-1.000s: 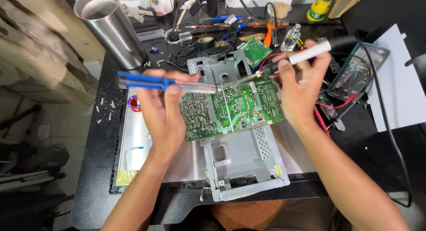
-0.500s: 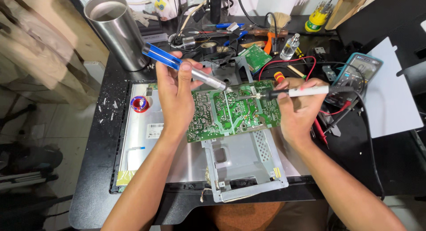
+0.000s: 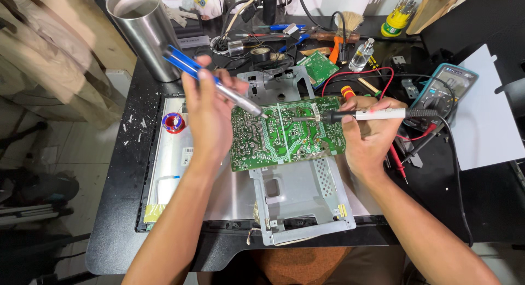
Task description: The person holds and turns over a green circuit board, then uses a soldering iron and a desoldering pump to remove or attach components on the solder side of the board.
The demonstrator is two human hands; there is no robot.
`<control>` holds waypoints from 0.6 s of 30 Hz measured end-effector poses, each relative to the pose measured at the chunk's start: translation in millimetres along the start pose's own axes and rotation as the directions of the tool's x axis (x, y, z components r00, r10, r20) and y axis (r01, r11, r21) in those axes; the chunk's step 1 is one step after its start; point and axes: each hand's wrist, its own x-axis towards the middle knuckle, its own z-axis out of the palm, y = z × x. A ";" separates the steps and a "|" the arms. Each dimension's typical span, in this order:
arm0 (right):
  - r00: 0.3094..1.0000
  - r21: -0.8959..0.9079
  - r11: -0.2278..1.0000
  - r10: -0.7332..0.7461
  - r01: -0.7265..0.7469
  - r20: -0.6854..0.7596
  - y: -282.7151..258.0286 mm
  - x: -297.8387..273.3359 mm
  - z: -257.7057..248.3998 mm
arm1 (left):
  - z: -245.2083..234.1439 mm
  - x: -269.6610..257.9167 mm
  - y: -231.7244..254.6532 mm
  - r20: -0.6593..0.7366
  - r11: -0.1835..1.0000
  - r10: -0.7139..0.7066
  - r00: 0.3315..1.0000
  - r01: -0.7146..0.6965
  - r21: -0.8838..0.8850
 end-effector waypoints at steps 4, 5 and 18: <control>1.000 -0.008 1.000 -0.015 0.015 0.000 -0.5 -1.8 -0.7 | -11.5 4.3 33.5 0.036 0.903 -0.108 0.993 0.113 -0.415; 1.000 0.003 1.000 -0.007 0.007 0.000 -0.7 -2.2 -0.9 | -15.3 4.3 44.2 0.053 0.865 -0.146 0.988 0.154 -0.478; 1.000 0.058 0.998 -0.028 0.027 0.008 1.1 -4.7 -0.2 | -39.1 9.2 84.0 -0.067 0.938 -0.132 0.989 0.103 -0.331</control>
